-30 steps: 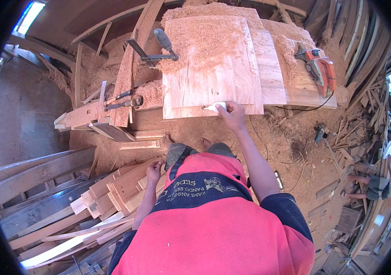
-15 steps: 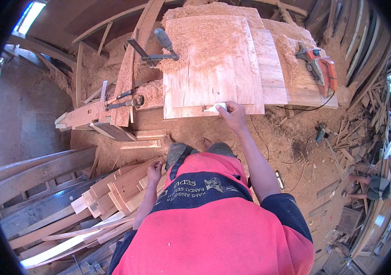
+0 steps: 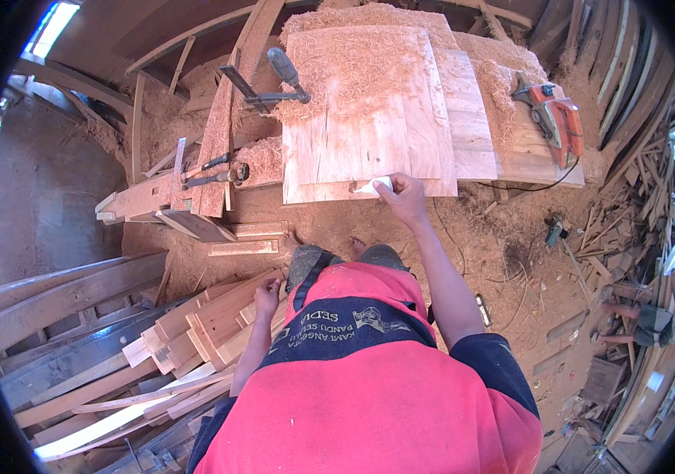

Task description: The person sands a piece of wood using an electric sander, after applying glue and using a hand plane to smooth the surface.

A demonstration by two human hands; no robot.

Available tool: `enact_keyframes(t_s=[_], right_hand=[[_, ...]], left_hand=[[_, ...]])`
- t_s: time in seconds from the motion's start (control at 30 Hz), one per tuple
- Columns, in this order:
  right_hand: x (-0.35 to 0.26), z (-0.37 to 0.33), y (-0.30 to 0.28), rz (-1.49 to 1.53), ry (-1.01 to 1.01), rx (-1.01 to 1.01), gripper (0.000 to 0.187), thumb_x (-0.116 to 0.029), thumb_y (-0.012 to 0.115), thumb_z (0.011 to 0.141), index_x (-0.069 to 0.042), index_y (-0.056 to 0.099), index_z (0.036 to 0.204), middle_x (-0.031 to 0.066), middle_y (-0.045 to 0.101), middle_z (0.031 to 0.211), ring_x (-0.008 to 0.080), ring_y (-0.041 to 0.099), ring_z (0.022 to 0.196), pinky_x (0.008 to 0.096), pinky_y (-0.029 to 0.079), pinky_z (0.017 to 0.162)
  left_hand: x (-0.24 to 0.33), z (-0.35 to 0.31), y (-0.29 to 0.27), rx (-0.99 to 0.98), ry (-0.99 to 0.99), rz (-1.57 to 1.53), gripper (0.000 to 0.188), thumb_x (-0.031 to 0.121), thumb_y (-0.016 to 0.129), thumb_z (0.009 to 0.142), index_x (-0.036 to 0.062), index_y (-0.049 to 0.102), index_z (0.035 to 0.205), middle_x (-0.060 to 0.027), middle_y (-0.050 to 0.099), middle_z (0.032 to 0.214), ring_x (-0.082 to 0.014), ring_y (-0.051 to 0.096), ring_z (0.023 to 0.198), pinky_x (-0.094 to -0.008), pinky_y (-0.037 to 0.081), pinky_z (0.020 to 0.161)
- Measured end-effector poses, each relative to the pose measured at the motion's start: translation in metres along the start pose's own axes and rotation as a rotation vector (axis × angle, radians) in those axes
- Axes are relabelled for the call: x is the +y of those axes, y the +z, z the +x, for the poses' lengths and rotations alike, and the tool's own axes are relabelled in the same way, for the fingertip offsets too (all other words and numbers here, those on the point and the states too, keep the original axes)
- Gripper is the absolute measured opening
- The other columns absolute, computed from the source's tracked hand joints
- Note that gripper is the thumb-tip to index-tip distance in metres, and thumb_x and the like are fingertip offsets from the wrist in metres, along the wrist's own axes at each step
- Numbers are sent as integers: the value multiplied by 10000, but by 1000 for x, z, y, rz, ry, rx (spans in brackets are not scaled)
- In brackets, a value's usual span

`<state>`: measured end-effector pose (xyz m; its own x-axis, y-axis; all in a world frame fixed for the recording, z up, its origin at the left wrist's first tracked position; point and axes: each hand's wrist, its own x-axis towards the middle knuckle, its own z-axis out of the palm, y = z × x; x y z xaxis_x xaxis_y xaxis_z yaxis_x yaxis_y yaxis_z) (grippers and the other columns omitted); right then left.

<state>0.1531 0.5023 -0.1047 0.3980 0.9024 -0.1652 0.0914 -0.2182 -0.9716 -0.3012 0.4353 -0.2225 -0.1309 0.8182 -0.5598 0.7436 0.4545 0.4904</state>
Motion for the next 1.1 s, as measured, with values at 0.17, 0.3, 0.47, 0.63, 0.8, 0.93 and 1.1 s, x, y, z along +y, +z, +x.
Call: enact_keyframes(t_s=[0.17,0.3,0.47,0.63,0.8,0.93,1.1], right_hand=[[-1,0,-1,-36,1,-7,257,-228,788,857,21,742,895,47,725,754,71,624,664,262,489,592],[-2,-1,-1,-52,-30,-20,238,-208,775,877,25,727,889,40,707,726,65,614,636,248,470,567],[-3,-1,-1,-50,-48,-34,223,-188,760,898,28,710,873,25,682,691,54,590,607,237,444,538],[-1,0,-1,-90,-53,-52,219,-184,762,899,27,708,872,23,676,691,52,584,612,232,446,542],[5,1,0,-40,-50,-55,216,-178,757,904,32,708,889,20,678,705,55,586,614,231,448,543],[4,1,-1,-64,-59,-60,213,-173,757,904,34,710,892,17,675,710,51,586,622,229,446,546],[-5,-1,-1,-67,-55,-62,199,-154,768,892,36,710,884,8,674,717,38,572,637,225,441,553]], left_hand=[[-1,-1,1,5,14,-4,381,353,656,962,10,725,1113,-215,744,955,-306,732,896,-417,558,796],[-2,0,1,9,23,2,381,351,658,960,6,726,1108,-215,744,952,-304,732,891,-416,559,794],[-2,-1,0,5,31,11,385,350,658,960,1,724,1110,-217,745,959,-312,734,901,-423,560,799],[-1,-3,1,12,32,-4,385,347,661,960,-1,723,1112,-217,747,972,-307,737,915,-415,562,804],[5,-6,0,12,27,5,383,346,661,961,1,724,1113,-215,748,968,-305,738,911,-414,563,801],[3,-5,2,15,16,-3,381,350,663,959,7,727,1112,-215,747,962,-308,737,897,-416,562,798],[-9,2,4,32,42,35,385,359,665,958,13,729,1114,-214,747,953,-303,736,883,-414,562,786]])
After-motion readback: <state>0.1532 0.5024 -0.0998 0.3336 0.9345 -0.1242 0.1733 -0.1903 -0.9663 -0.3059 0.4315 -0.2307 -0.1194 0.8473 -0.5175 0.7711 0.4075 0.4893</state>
